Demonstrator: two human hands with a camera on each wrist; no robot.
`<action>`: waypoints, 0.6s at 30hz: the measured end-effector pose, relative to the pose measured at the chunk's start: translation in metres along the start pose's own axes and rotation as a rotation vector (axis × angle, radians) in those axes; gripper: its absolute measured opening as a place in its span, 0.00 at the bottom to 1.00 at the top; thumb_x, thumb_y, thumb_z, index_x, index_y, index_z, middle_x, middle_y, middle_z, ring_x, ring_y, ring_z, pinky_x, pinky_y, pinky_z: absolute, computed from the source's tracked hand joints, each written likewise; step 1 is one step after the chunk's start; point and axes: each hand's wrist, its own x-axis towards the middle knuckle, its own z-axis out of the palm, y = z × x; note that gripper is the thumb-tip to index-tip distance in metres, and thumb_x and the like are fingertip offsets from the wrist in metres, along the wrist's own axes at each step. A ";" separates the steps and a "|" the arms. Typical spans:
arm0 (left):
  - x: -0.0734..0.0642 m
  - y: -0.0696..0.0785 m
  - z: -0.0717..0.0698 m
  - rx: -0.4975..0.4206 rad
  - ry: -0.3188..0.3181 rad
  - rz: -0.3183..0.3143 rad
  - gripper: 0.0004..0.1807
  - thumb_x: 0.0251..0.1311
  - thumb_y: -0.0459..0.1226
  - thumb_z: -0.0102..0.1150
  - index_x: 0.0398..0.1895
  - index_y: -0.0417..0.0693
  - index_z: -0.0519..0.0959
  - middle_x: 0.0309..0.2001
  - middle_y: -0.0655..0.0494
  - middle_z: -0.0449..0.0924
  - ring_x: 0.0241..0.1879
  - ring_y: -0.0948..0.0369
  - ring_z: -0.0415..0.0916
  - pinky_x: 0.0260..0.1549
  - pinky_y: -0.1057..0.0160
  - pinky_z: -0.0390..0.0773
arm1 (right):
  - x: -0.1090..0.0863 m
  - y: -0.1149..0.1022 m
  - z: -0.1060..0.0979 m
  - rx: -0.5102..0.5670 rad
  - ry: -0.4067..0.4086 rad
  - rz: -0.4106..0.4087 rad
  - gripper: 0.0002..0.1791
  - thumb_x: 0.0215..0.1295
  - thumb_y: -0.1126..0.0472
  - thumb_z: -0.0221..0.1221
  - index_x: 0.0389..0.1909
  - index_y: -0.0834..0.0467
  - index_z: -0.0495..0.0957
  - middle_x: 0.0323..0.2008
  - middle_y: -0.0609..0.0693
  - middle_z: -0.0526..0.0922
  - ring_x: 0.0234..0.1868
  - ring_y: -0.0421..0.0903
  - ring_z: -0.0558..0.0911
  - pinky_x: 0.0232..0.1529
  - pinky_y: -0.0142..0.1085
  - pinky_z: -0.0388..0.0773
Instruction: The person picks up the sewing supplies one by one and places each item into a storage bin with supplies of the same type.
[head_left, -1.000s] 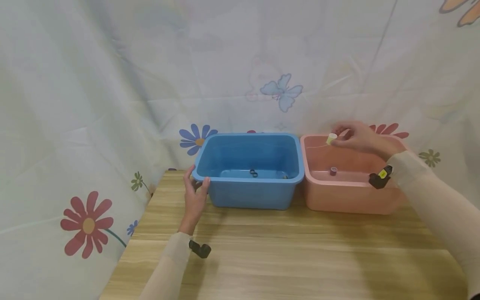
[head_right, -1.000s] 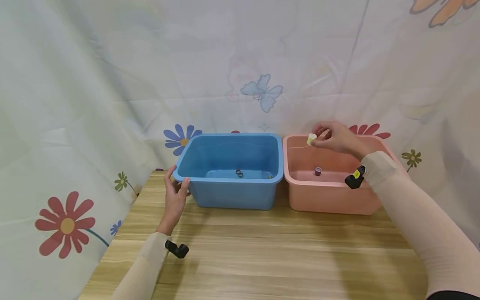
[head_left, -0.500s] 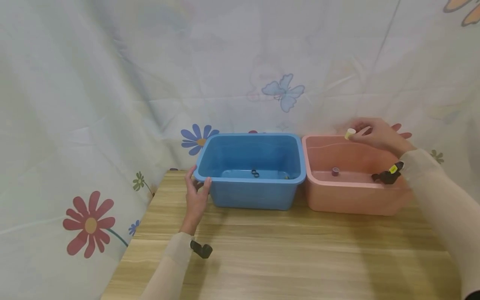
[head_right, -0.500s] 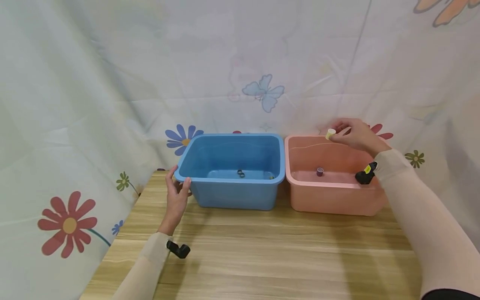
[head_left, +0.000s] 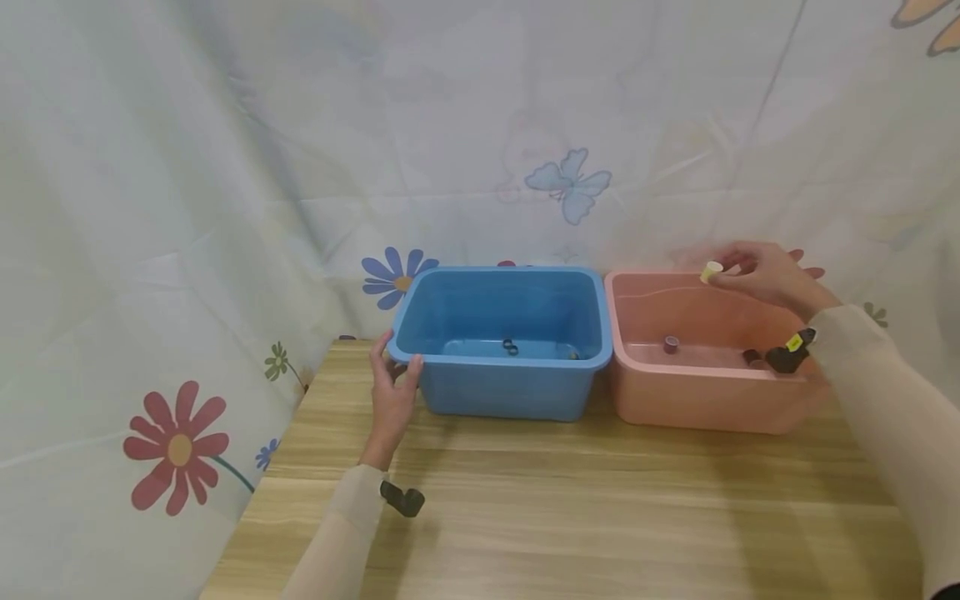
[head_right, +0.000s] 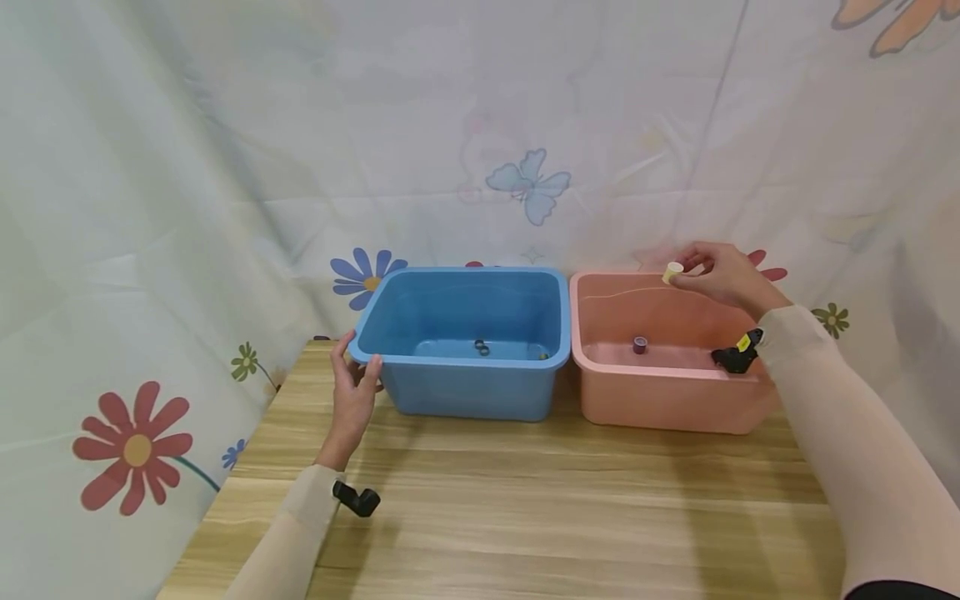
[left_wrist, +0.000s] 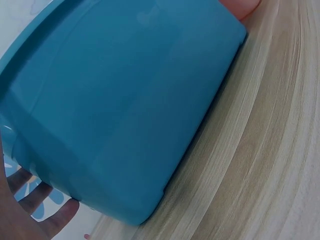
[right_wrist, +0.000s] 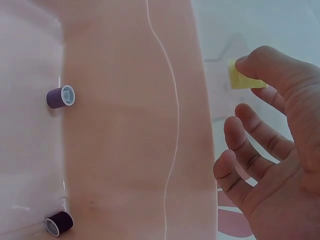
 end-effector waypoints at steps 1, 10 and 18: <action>0.000 0.000 0.000 0.001 0.000 0.001 0.38 0.74 0.45 0.58 0.80 0.52 0.50 0.70 0.34 0.66 0.62 0.44 0.72 0.54 0.42 0.77 | -0.001 0.000 0.000 0.002 -0.001 0.000 0.32 0.66 0.40 0.66 0.59 0.60 0.75 0.58 0.67 0.76 0.61 0.70 0.72 0.50 0.82 0.19; 0.005 -0.019 0.001 0.005 0.018 0.026 0.37 0.74 0.47 0.57 0.80 0.62 0.51 0.71 0.38 0.67 0.62 0.44 0.72 0.55 0.41 0.77 | -0.002 0.005 0.003 0.000 -0.019 0.002 0.35 0.67 0.41 0.66 0.65 0.60 0.71 0.61 0.69 0.74 0.62 0.70 0.71 0.58 0.82 0.28; 0.008 -0.037 0.002 0.002 0.049 0.039 0.36 0.74 0.49 0.58 0.78 0.70 0.53 0.69 0.42 0.69 0.62 0.44 0.72 0.53 0.40 0.77 | -0.002 0.002 0.001 -0.025 -0.048 -0.009 0.47 0.68 0.43 0.66 0.80 0.53 0.54 0.68 0.72 0.67 0.65 0.74 0.69 0.62 0.79 0.49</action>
